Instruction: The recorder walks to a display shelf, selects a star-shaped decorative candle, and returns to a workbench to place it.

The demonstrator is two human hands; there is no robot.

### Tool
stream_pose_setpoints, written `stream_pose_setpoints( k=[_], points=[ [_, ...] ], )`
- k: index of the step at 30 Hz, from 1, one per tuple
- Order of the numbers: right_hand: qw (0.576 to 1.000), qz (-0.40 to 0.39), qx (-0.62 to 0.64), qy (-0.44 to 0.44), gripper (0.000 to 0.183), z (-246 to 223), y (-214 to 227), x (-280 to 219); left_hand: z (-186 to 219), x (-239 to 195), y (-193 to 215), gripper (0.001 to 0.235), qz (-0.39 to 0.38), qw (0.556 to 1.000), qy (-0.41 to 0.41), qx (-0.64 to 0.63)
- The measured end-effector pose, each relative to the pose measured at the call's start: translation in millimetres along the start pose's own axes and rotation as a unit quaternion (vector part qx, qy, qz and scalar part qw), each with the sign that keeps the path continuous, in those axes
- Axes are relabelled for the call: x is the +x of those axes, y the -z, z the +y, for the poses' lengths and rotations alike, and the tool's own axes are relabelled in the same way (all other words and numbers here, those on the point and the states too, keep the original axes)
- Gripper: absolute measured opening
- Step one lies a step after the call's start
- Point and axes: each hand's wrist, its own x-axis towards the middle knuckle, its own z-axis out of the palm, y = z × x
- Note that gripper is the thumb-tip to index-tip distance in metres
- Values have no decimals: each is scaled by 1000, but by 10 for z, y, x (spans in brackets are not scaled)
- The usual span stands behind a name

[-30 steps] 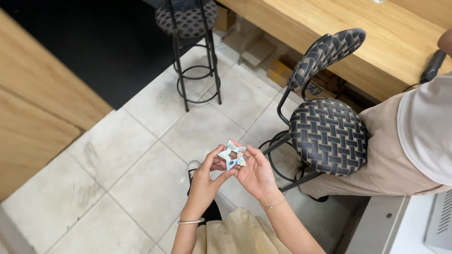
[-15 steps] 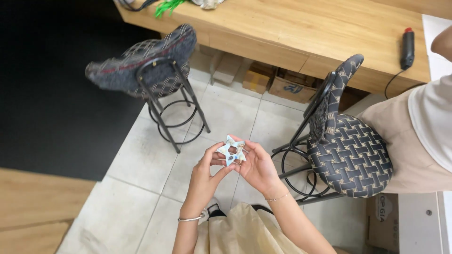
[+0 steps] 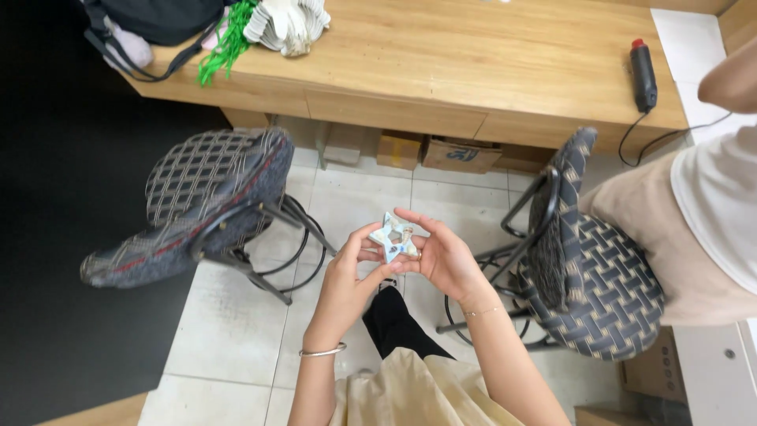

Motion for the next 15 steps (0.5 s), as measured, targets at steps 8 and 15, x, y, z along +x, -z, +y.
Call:
stream_pose_setpoints(
  k=[8,15],
  points=[
    [994,-108,3,35,51,-1038,312,1434,78,1593,78,63,38,997,-58,28],
    [989,-74,-74,100,47,-2069,494,2235,316,2842,-171,62,49,997,-67,4]
  ],
)
